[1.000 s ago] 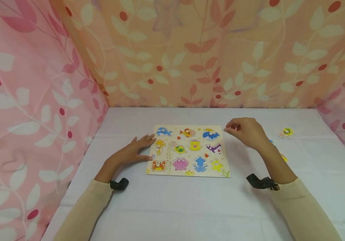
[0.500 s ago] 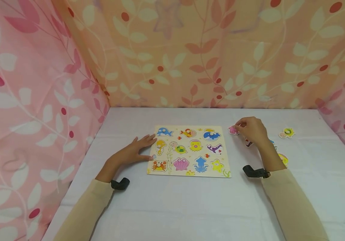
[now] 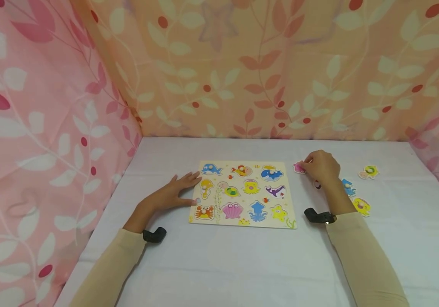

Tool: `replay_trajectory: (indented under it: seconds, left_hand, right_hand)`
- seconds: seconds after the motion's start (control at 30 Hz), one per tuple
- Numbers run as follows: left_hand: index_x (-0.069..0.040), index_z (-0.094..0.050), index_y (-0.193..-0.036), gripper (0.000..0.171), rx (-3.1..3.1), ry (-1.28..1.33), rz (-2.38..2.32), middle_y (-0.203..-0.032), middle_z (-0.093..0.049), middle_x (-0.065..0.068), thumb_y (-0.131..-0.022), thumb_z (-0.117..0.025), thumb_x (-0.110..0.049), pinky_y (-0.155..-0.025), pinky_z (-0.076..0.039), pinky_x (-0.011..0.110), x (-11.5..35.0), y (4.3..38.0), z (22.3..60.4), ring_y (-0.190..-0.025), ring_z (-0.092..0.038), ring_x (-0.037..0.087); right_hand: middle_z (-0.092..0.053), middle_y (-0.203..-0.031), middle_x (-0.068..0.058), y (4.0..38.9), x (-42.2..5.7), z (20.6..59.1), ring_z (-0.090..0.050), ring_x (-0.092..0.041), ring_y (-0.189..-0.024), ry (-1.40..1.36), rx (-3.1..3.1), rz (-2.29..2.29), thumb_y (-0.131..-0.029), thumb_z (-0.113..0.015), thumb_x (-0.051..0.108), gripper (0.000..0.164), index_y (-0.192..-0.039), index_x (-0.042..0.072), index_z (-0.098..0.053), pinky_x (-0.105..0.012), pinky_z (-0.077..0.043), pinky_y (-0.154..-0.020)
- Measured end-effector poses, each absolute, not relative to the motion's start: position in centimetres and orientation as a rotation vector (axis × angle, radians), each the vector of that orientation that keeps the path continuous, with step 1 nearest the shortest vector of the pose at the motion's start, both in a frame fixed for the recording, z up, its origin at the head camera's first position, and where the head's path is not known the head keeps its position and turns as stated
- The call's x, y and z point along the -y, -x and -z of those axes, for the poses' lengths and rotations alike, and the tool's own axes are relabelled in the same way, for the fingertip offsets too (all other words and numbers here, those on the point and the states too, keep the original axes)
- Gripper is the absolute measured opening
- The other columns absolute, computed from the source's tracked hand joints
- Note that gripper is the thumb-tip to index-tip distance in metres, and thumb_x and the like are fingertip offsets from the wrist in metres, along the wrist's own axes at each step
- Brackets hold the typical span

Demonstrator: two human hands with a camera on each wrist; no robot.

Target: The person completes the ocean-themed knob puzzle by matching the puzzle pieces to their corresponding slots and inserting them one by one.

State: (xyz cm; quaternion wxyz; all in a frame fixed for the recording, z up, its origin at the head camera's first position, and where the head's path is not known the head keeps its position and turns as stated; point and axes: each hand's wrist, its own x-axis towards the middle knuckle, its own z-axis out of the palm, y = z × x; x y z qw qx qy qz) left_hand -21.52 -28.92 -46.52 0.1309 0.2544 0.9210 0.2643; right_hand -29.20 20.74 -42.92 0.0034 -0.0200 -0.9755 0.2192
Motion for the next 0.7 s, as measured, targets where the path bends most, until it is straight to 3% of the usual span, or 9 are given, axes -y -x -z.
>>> replay_trajectory:
  seconds: [0.2,0.7]
  left_hand:
    - [-0.030,-0.025,-0.162,0.092,-2.664,-0.753,-0.707,-0.169,-0.012,-0.012,-0.088,-0.072,-0.057,-0.124,0.007,0.054,29.13,22.01,46.34,-0.157,-0.004,0.019]
    - [-0.030,-0.026,-0.162,0.091,-2.665,-0.742,-0.706,-0.169,-0.013,-0.010,-0.088,-0.072,-0.056,-0.124,0.007,0.053,29.04,21.80,46.48,-0.157,-0.004,0.021]
  right_hand:
    - [-0.063,-0.077,-0.014,29.08,-20.63,42.62,-0.057,-0.032,-0.074,0.139,3.110,-0.657,-0.092,-0.073,0.039,0.039,-0.087,0.001,-0.071,-0.042,-0.044,-0.060]
    - [-0.067,-0.084,-0.018,28.78,-20.03,42.33,-0.057,-0.035,-0.080,0.090,3.070,-0.643,-0.091,-0.074,0.031,0.032,-0.090,-0.001,-0.071,-0.046,-0.046,-0.065]
